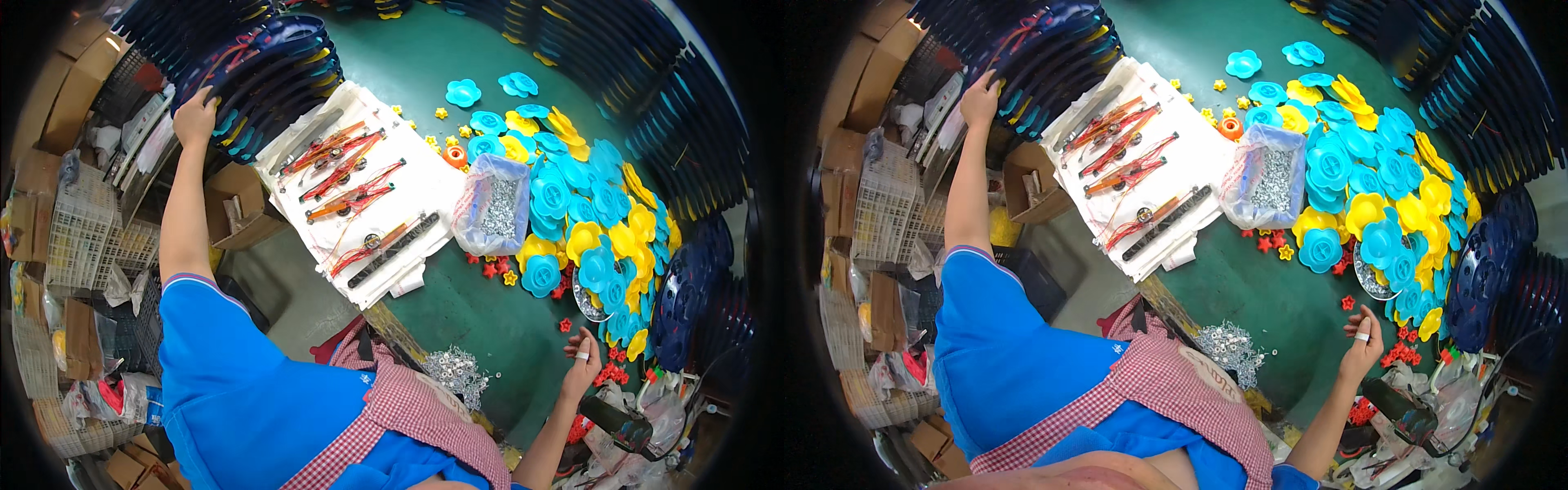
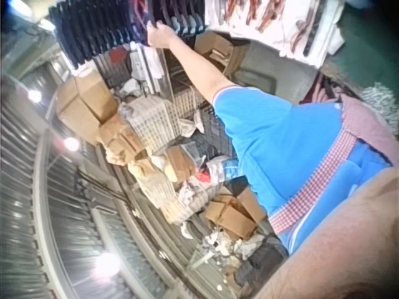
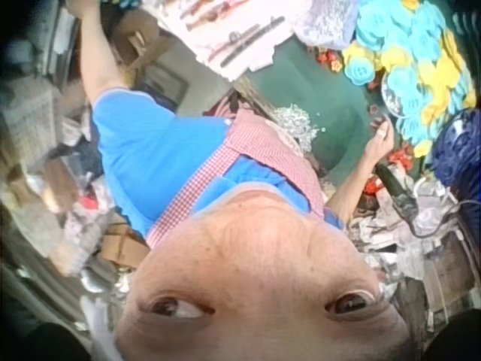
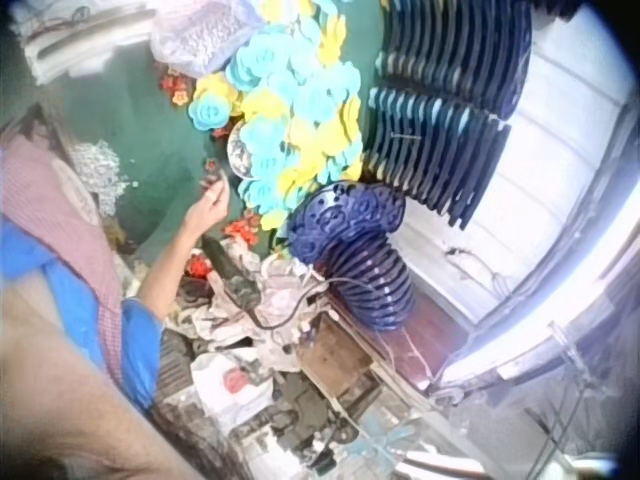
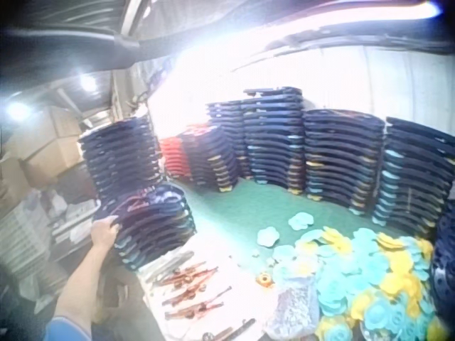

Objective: The person assembles small electronic components on a blue plastic base, using a soldering iron to attach wires to star-shaped pieces. They handle wires, small connectors, and the base, repeatedly positioning and soldering parts while working at a cluttered table with colorful plastic flowers and other supplies.

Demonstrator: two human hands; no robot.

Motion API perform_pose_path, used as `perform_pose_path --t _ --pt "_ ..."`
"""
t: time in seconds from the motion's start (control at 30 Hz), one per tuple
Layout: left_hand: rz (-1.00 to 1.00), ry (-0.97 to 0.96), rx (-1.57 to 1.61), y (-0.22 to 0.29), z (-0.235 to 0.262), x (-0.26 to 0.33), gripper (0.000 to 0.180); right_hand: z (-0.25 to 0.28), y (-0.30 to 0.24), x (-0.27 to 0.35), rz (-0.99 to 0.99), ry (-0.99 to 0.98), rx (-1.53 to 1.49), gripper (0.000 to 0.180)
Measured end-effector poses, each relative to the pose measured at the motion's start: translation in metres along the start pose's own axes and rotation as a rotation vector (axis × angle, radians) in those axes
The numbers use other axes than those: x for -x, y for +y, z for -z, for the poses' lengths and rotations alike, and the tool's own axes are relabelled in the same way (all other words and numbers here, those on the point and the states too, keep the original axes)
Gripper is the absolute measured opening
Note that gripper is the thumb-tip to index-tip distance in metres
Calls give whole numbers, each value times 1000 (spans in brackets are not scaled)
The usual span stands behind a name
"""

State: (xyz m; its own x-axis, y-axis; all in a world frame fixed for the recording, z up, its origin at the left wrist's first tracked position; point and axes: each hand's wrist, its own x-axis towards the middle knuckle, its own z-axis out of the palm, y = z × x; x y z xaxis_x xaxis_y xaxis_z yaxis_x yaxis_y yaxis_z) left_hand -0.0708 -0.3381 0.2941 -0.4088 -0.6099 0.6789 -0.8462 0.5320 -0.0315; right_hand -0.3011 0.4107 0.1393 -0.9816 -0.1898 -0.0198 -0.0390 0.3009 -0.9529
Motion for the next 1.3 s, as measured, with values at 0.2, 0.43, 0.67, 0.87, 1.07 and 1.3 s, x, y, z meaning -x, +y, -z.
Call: perform_pose_path --t 0.2,0.43,0.67,0.87,1.07,1.3 --pt "-237 91 48 13 -12 7 36 18 -1 -21 45 147 24 28" --pt "-788 -391 978 303 55 148 28 -18 -39 -63 501 266 429 20" --pt "-1276 -131 950 500 62 235 42 -44 -43 -100 590 169 916 37" --pt "-1129 -471 1210 463 97 213 35 -4 -64 -39 160 10 386 31" --pt "-1036 -1314 1110 347 97 271 48 19 -12 24 -24 -530 571 17" --pt "-1275 -953 796 333 99 296 71 27 -7 -108 194 841 -189 34"
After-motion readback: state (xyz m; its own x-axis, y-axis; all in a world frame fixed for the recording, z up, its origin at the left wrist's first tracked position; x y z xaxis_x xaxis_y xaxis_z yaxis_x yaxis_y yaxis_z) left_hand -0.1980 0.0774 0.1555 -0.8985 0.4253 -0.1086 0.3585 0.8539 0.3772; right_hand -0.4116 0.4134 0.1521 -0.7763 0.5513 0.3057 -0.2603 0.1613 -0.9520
